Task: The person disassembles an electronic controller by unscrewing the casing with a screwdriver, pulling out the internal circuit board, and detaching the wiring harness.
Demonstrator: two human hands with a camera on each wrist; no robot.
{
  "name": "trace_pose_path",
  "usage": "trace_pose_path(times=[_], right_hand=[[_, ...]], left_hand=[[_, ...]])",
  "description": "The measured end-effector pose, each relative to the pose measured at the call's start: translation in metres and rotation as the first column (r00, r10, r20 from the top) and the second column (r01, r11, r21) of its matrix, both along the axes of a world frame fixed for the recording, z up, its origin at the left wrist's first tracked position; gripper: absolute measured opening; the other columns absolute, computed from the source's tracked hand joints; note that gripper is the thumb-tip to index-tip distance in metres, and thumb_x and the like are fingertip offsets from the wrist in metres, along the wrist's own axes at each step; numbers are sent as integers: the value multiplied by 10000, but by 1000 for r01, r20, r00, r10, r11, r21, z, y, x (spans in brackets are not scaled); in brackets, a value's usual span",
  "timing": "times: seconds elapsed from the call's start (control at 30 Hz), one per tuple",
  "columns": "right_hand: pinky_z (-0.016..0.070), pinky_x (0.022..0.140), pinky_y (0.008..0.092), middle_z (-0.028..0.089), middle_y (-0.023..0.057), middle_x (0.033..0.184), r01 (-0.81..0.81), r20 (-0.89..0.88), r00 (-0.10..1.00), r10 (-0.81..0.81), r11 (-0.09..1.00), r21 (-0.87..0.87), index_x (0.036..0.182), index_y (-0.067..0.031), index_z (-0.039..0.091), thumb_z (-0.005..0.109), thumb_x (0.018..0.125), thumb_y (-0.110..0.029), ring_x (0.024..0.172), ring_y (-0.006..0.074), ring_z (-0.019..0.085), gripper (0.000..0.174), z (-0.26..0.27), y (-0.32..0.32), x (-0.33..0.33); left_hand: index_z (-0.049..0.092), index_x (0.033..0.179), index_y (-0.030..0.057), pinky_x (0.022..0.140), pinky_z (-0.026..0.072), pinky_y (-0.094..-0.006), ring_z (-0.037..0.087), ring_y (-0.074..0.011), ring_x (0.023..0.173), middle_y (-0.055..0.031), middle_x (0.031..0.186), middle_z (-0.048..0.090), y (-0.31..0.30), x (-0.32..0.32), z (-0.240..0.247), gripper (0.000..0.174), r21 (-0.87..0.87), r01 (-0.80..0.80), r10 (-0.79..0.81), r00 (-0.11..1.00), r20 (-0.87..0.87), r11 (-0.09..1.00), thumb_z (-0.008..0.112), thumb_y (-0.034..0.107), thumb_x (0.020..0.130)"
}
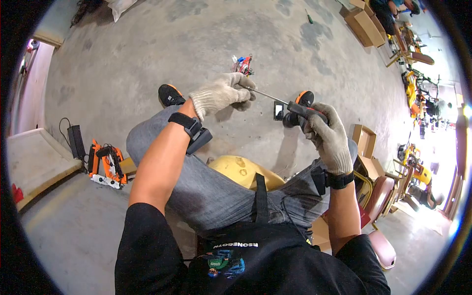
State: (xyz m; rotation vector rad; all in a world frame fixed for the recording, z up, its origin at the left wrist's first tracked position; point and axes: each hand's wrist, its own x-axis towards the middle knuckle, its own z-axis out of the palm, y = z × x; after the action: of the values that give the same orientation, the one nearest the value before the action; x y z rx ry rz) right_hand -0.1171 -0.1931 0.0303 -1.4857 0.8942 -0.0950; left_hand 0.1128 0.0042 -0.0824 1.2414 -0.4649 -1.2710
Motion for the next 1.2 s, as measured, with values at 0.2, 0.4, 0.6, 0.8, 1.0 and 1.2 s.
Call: trace_pose_path(times=[0.2, 0.4, 0.6, 0.8, 1.0, 1.2], right_hand=[[554, 719, 285, 683, 103, 1043, -6, -33, 999, 3, 996, -84, 1339, 43, 563, 665, 969, -115, 804, 129, 639, 414, 1, 0, 4], [571, 814, 312, 710, 126, 1044, -290, -240, 949, 204, 861, -417, 1295, 29, 592, 678, 971, -103, 895, 157, 699, 360, 12, 12, 46], [559, 891, 389, 696, 188, 1119, -507, -242, 841, 484, 551, -662, 1248, -12, 615, 719, 922, -97, 1013, 325, 710, 353, -37, 9, 98], [544, 902, 459, 643, 187, 1170, -651, -387, 700, 600, 312, -693, 1227, -57, 612, 730, 893, -85, 1075, 412, 655, 355, -76, 21, 142], [541, 909, 484, 623, 181, 1186, -727, -479, 597, 643, 182, -662, 1207, -73, 608, 708, 902, -70, 1086, 421, 646, 321, -88, 26, 159], [538, 914, 488, 619, 183, 1186, -750, -484, 558, 674, 160, -641, 1210, -80, 601, 701, 905, -68, 1087, 423, 643, 321, -97, 22, 164]], left_hand=[[627, 1279, 7, 927, 559, -417, 716, -337, 1052, -182, 1166, 739, 1, 16, 8, 411, 553, -133, -372, 609, 700, 823, 666, 242, 944], [661, 1246, 57, 982, 541, -509, 673, -460, 1113, -281, 1205, 697, 23, 52, 10, 392, 378, -578, -57, 496, 866, 723, 628, 248, 906], [651, 1268, 32, 1011, 525, -497, 668, -426, 1168, -254, 1241, 699, 33, 91, 28, 419, 338, -645, -49, 423, 905, 685, 611, 302, 950], [651, 1112, 1, 931, 541, -558, 675, -473, 1058, -283, 1108, 708, 38, 84, 26, 293, 336, -646, -120, 356, 927, 685, 588, 236, 948], [651, 1062, 6, 859, 557, -566, 685, -489, 989, -282, 1037, 713, 42, 86, 10, 248, 286, -671, -124, 279, 952, 684, 585, 204, 928], [674, 1039, 9, 827, 566, -566, 696, -480, 963, -288, 1025, 714, 32, 82, 6, 238, 300, -627, -106, 327, 939, 719, 604, 186, 897]])
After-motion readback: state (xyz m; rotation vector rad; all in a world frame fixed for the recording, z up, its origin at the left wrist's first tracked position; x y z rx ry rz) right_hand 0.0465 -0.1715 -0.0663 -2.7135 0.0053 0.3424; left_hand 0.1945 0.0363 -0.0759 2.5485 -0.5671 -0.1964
